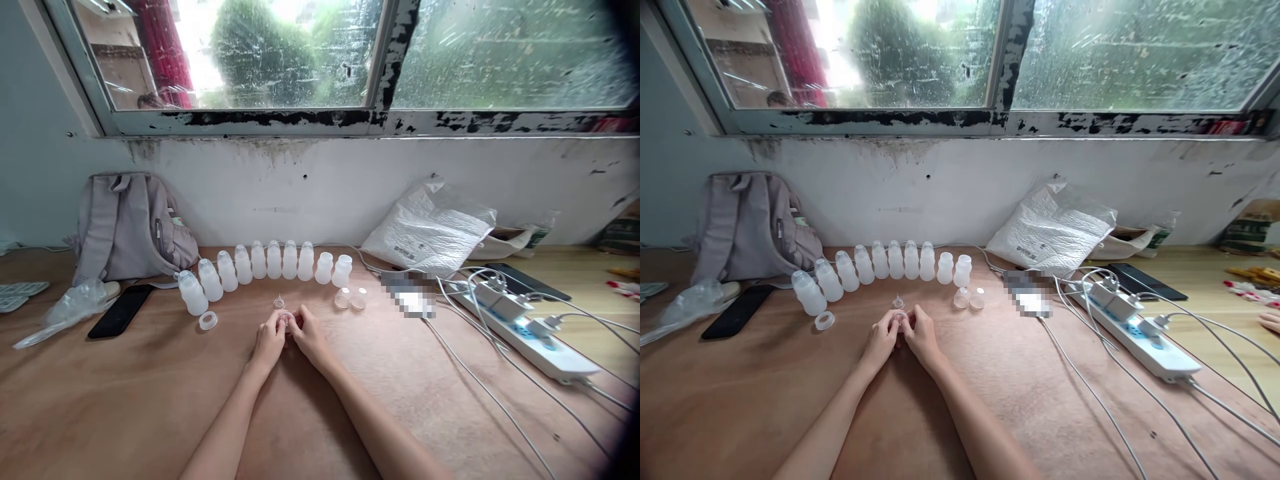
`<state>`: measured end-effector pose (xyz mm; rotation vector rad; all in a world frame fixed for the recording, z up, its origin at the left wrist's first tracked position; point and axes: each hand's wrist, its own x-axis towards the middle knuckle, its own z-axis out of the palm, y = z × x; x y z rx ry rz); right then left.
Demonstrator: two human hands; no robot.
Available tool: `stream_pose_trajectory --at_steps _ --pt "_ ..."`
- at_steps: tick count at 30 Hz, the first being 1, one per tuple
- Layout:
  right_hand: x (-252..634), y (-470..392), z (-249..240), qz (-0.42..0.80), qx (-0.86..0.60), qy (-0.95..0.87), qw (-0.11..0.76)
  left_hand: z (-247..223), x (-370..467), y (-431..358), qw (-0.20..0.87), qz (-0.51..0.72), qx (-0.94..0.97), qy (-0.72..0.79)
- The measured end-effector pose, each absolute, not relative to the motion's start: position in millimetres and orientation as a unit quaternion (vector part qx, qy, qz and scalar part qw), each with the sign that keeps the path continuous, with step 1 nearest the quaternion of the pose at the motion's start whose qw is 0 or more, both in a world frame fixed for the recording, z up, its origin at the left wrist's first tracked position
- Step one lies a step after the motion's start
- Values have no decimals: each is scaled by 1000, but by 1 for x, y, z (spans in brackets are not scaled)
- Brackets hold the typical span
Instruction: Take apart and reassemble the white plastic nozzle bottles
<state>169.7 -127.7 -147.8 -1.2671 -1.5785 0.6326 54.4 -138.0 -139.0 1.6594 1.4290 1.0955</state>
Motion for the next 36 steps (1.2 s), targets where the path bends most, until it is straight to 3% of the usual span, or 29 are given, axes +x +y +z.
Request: stream_pose_trajectory --at_steps 5,8,12,15,20,23,30,36 --pt "169 -129 -147 260 -509 -651 500 -139 55 -137 338 436 647 526" --pt "170 -129 -146 318 -478 -624 530 -141 55 -136 351 457 631 519" --pt "172 -127 -146 402 -479 -472 622 -143 53 -131 426 490 555 520" --pt "173 -123 -149 404 -490 -429 643 -142 50 -129 510 503 483 503" --pt "182 -108 -145 349 -555 -526 541 -135 43 -130 580 518 427 462" --pt "197 -88 -125 239 -610 -579 486 -133 40 -130 620 530 385 432" --pt "223 -45 -78 156 -728 -579 333 -133 35 -124 664 553 309 397" --pt "225 -47 -77 84 -750 -576 314 -132 36 -122 667 562 297 390"
